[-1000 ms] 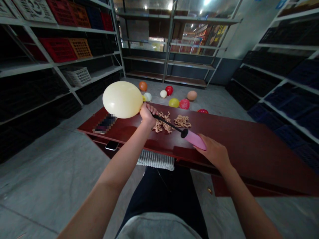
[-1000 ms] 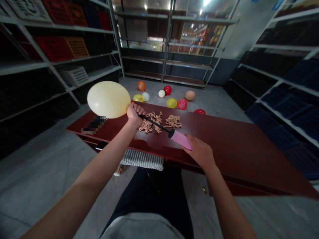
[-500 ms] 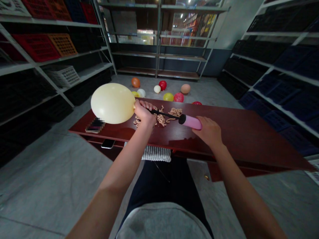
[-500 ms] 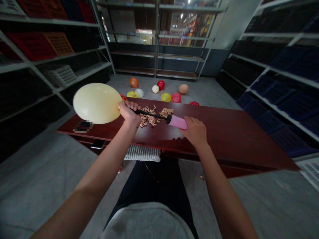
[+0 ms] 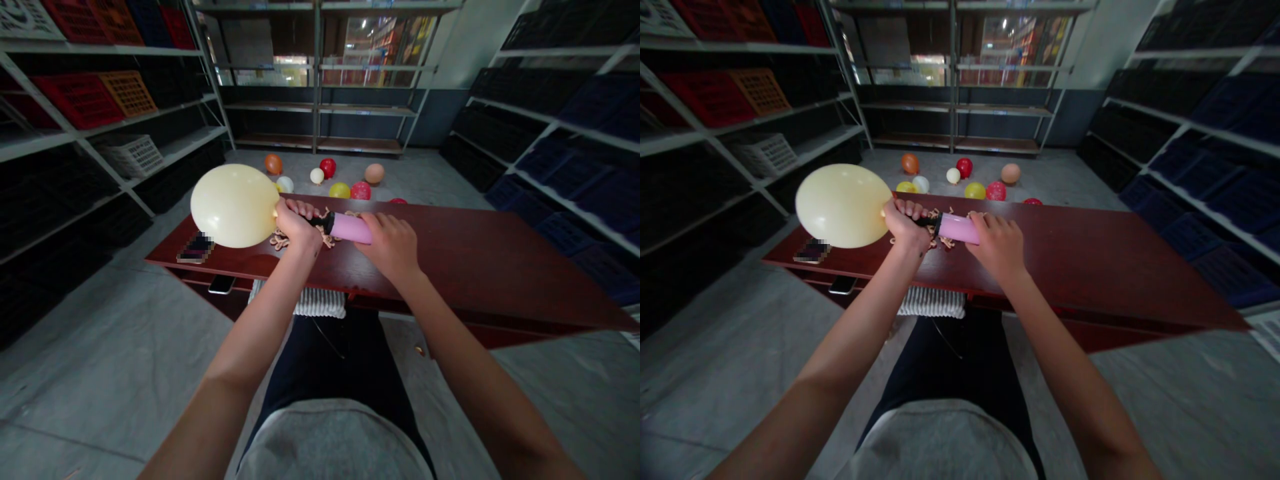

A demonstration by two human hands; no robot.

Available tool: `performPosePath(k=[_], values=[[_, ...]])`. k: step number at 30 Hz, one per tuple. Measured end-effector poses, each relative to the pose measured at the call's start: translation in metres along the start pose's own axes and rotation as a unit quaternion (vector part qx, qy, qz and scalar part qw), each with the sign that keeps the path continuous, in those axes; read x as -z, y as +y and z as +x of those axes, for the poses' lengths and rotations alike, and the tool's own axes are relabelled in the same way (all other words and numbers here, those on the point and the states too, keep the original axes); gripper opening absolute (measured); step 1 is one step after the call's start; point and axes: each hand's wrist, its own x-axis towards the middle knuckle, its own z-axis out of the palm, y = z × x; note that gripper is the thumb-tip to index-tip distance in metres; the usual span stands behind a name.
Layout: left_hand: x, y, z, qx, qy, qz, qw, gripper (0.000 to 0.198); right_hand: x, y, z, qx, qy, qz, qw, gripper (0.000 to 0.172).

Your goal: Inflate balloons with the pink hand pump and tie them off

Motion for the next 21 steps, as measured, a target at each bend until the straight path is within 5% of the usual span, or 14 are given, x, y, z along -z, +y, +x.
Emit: performPosePath(k=[10,21], values=[[0.008,0.002,0.022,0.028,0.022,0.043,0.998,0.037,-0.019,0.004,-0.016,0.026,-0.023,-0.010,0.999,0.049],[0.021,0.026,0.049,0.014,0.018,0.056,0.998,0.036,-0.033,0.056,-0.043,0.058,-0.058,-0.060,0.995,0.054]])
